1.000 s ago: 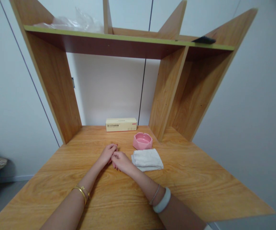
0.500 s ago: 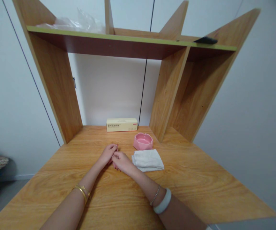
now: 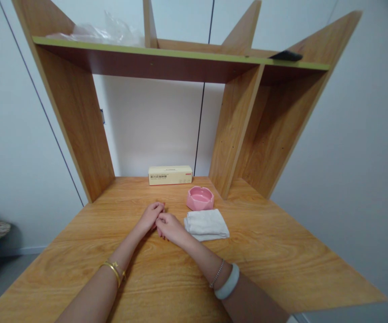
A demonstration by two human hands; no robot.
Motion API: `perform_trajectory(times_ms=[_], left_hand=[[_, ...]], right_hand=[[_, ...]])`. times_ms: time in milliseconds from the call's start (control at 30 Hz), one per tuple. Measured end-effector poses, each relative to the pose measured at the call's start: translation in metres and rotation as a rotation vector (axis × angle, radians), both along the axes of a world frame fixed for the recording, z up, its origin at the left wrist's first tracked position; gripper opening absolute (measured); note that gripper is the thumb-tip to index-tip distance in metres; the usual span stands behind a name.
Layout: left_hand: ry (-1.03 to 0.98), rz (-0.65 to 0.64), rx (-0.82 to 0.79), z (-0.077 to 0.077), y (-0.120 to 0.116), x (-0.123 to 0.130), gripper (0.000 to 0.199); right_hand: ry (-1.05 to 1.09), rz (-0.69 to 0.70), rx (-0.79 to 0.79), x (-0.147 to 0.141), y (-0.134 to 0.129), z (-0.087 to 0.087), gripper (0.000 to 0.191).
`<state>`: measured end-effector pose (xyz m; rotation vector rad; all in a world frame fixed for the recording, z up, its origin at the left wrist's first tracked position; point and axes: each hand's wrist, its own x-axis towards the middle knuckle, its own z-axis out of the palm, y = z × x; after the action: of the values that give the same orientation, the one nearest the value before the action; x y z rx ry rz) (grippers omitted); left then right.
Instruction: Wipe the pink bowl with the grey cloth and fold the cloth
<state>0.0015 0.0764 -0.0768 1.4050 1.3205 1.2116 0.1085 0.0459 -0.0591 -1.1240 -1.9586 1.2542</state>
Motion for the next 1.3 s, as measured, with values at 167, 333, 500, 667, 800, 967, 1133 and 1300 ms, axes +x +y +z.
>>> perform_trajectory(times_ms=[167,333,500,667,800,967,1133,1300], left_hand=[[-0.008,0.002,0.003,-0.0007,0.0014,-0.0001,0.029],[-0.011,0.002,-0.001,0.0015,-0.0009,0.0006,0.027],[-0.007,0.002,-0.01,0.0039,-0.0042,0.0014,0.027],[-0.004,-0.006,-0.035,0.0035,-0.0046,0.0013,0.028],[-0.004,-0.01,-0.045,0.0025,-0.003,0.0011,0.029],[-0.007,-0.012,-0.051,0.0026,-0.003,0.0012,0.03],[-0.007,-0.009,-0.046,0.0051,-0.0053,0.0014,0.028],[-0.009,0.005,-0.045,0.0054,-0.007,0.002,0.029]], right_hand=[[-0.015,-0.004,-0.004,-0.001,0.0027,-0.0034,0.023],[0.0,-0.002,-0.006,-0.0013,0.003,-0.0039,0.023],[-0.007,-0.006,-0.021,-0.0013,0.0024,-0.003,0.022],[-0.027,-0.014,-0.016,-0.0006,0.0006,-0.0002,0.022],[-0.028,-0.008,-0.017,0.0001,-0.0013,0.0028,0.023],[-0.022,-0.009,-0.022,0.0002,-0.0015,0.0024,0.023],[-0.013,-0.011,-0.009,-0.0003,-0.0006,0.0008,0.023],[-0.009,-0.012,0.007,-0.0005,-0.0003,0.0,0.024]])
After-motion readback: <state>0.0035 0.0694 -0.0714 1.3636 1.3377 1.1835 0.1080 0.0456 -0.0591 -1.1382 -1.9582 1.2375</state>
